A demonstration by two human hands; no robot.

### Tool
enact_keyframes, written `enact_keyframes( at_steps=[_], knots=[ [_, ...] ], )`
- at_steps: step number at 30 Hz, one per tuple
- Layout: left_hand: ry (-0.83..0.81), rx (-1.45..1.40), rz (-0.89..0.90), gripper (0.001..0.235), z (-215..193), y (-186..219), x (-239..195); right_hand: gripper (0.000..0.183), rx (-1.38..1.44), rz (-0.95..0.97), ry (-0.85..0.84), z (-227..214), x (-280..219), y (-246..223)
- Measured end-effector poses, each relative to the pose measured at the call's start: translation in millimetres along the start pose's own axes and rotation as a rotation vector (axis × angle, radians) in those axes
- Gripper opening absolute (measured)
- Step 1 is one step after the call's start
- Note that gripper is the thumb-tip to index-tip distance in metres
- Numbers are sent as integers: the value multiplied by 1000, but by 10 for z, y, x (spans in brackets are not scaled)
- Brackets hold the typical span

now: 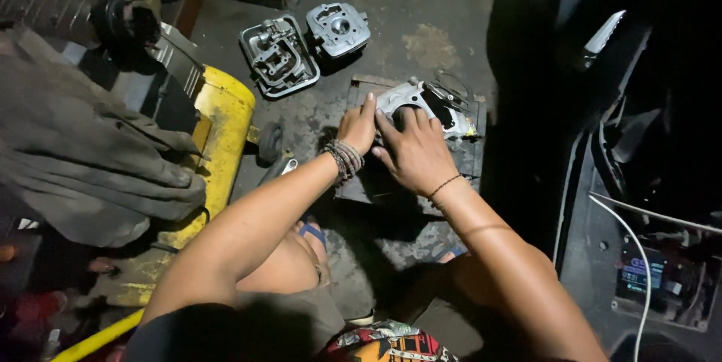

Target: Cleaning and inspecting the mating surface of a motorcycle cylinder block using a cloth and fingers.

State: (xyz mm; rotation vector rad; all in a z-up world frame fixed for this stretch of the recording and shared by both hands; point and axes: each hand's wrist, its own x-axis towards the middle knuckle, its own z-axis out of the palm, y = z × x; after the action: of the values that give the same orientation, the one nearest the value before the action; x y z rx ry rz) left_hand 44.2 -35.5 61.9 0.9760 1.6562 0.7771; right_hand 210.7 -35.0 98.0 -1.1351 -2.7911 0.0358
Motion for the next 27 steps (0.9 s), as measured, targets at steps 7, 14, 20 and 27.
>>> enact_keyframes(
  at_steps=[7,14,20,27],
  knots=[
    [1,12,15,83,-7,-7,24,65,-12,6,-59,-168,-364,-84],
    [13,-20,43,81,16,-127,147,65,7,46,-3,-53,-102,-75],
    [-23,33,49,82,-12,-85,119,67,42,123,-89,-270,-359,-193],
    [0,6,11,83,-5,-40,40,69,32,65,-16,-64,-137,-155]
  ],
)
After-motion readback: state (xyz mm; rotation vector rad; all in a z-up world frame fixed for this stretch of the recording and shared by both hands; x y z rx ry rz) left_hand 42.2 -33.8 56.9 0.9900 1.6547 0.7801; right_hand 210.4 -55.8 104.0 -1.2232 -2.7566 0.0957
